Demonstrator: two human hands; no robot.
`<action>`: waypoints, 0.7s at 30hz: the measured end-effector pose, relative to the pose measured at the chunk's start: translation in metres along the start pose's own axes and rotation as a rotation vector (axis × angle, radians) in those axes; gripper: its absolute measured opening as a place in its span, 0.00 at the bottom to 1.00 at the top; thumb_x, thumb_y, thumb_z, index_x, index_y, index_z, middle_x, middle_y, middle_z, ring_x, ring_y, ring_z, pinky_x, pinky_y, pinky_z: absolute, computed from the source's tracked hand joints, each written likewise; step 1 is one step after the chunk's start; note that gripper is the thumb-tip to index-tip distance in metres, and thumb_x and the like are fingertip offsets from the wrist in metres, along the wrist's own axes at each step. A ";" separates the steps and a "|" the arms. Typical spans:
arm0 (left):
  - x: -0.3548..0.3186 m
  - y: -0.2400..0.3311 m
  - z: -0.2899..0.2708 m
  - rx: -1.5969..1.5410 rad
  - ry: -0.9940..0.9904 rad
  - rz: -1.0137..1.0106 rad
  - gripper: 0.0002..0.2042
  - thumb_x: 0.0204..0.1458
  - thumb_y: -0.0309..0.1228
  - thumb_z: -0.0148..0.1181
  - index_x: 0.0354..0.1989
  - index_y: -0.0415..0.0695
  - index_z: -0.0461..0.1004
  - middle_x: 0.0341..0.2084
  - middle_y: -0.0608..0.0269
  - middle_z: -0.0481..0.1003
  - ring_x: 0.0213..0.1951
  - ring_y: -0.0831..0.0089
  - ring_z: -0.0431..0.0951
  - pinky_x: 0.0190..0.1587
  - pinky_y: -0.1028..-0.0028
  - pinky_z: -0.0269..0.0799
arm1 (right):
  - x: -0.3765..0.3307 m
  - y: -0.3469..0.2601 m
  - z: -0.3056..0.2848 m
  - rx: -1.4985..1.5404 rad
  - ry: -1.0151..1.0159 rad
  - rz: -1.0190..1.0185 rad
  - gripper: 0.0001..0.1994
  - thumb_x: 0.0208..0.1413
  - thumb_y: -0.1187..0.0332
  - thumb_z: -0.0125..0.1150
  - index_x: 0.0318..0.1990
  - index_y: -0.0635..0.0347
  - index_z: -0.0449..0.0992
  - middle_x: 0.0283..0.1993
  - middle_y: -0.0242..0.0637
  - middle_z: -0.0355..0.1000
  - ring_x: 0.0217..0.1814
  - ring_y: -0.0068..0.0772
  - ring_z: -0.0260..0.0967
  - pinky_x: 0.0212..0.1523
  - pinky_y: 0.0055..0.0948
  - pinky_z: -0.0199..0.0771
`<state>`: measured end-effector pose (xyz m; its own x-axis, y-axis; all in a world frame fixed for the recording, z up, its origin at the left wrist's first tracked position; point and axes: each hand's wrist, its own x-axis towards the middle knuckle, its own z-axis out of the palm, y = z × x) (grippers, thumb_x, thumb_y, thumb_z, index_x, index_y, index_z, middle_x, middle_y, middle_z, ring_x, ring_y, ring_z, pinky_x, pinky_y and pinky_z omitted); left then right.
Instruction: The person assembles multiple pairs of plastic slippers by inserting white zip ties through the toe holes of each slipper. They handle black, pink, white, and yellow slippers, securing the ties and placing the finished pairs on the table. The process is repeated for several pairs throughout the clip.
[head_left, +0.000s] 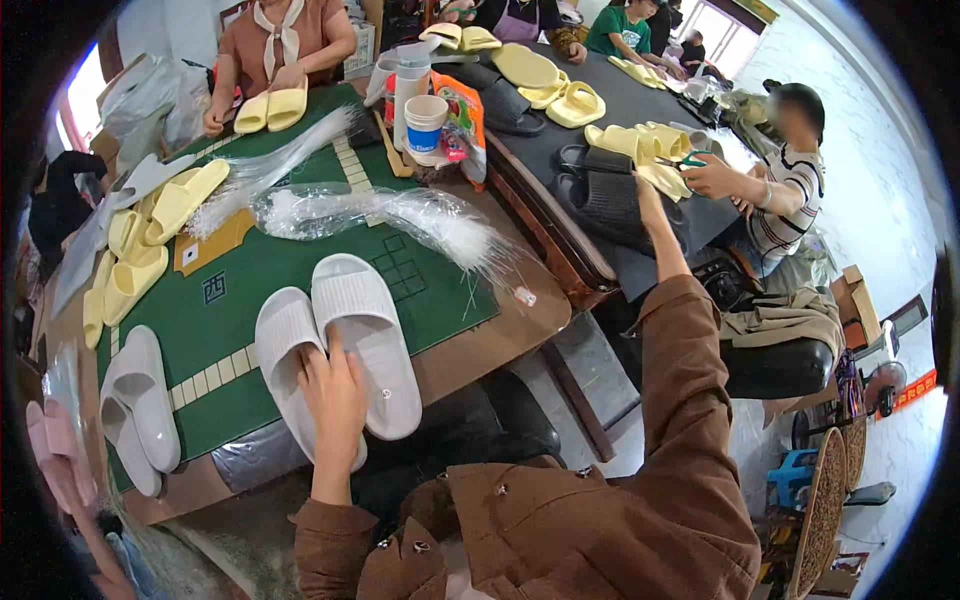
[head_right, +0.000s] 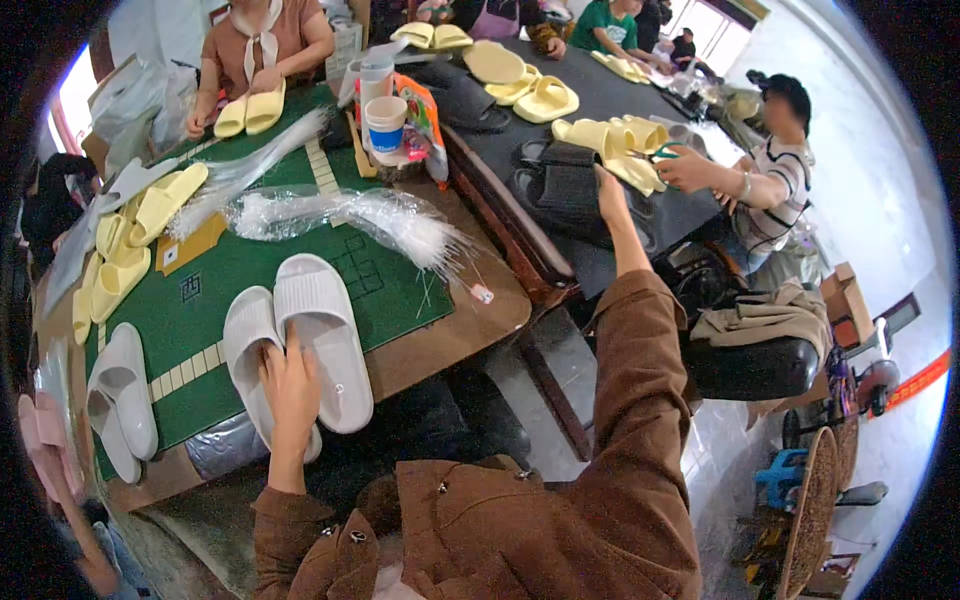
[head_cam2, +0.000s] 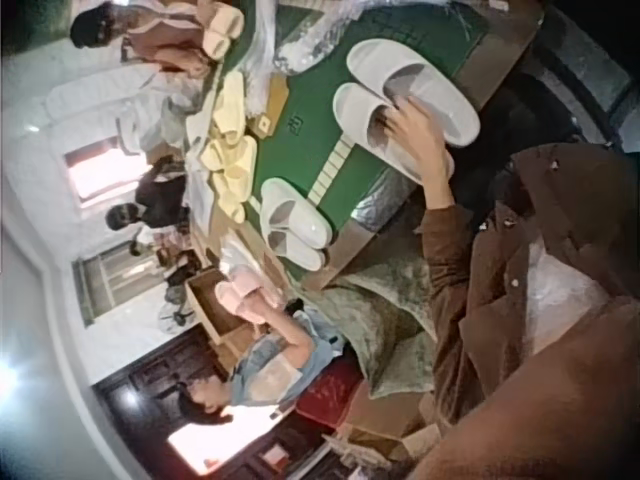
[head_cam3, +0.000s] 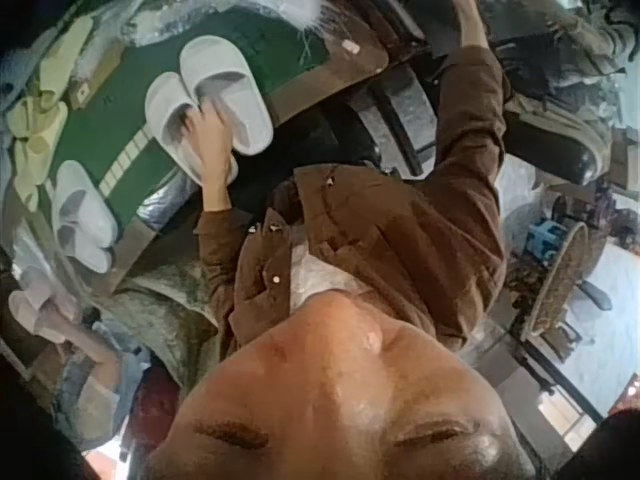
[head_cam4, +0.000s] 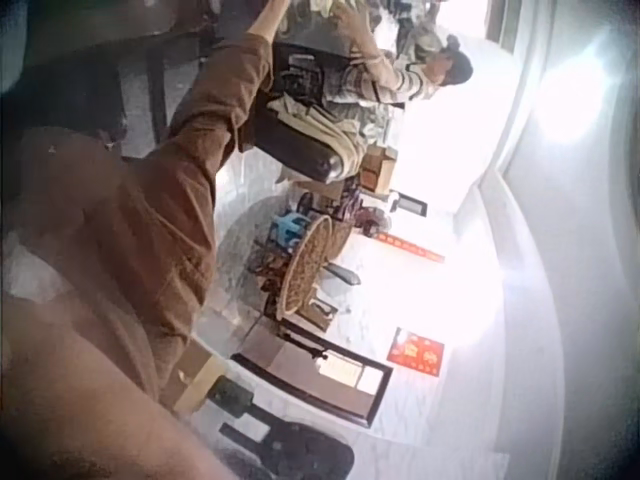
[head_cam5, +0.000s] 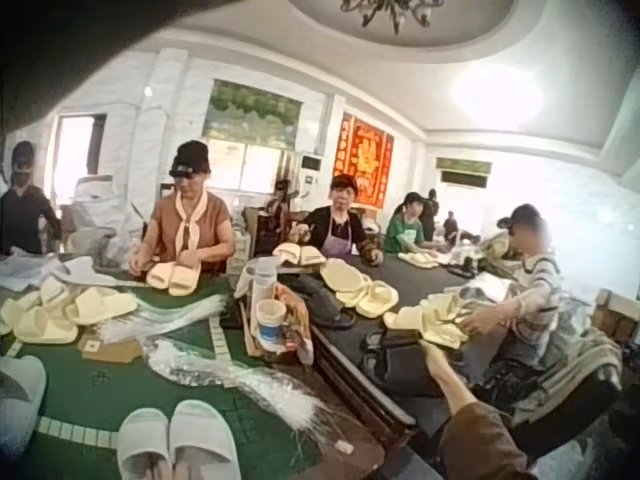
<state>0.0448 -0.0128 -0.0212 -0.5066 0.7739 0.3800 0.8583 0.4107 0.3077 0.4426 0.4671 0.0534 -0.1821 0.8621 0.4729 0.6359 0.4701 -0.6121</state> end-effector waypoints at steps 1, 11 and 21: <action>-0.009 -0.018 -0.016 0.033 -0.057 -0.061 0.25 0.55 0.29 0.52 0.63 0.42 0.61 0.49 0.33 0.62 0.55 0.37 0.61 0.58 0.51 0.56 | -0.019 -0.049 0.033 -0.196 -0.011 -0.195 0.22 0.50 0.81 0.45 0.55 0.69 0.70 0.50 0.57 0.71 0.57 0.51 0.68 0.59 0.37 0.64; -0.010 -0.108 -0.059 0.012 -0.095 -0.014 0.23 0.53 0.24 0.49 0.60 0.40 0.64 0.46 0.36 0.65 0.50 0.40 0.65 0.54 0.52 0.61 | -0.158 -0.258 -0.015 0.091 -0.234 -0.394 0.14 0.44 0.85 0.49 0.41 0.72 0.72 0.35 0.50 0.72 0.40 0.42 0.72 0.43 0.31 0.68; 0.007 -0.259 -0.084 0.231 0.025 -0.184 0.23 0.54 0.24 0.47 0.61 0.49 0.65 0.40 0.41 0.70 0.42 0.42 0.71 0.48 0.52 0.67 | -0.279 -0.375 0.203 0.192 -0.386 -0.434 0.11 0.49 0.70 0.60 0.34 0.68 0.67 0.38 0.53 0.67 0.41 0.60 0.67 0.40 0.48 0.68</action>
<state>-0.1876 -0.1546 -0.0247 -0.6551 0.6650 0.3586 0.7460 0.6444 0.1678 0.1026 0.0887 0.0225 -0.6754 0.5740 0.4630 0.3030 0.7884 -0.5353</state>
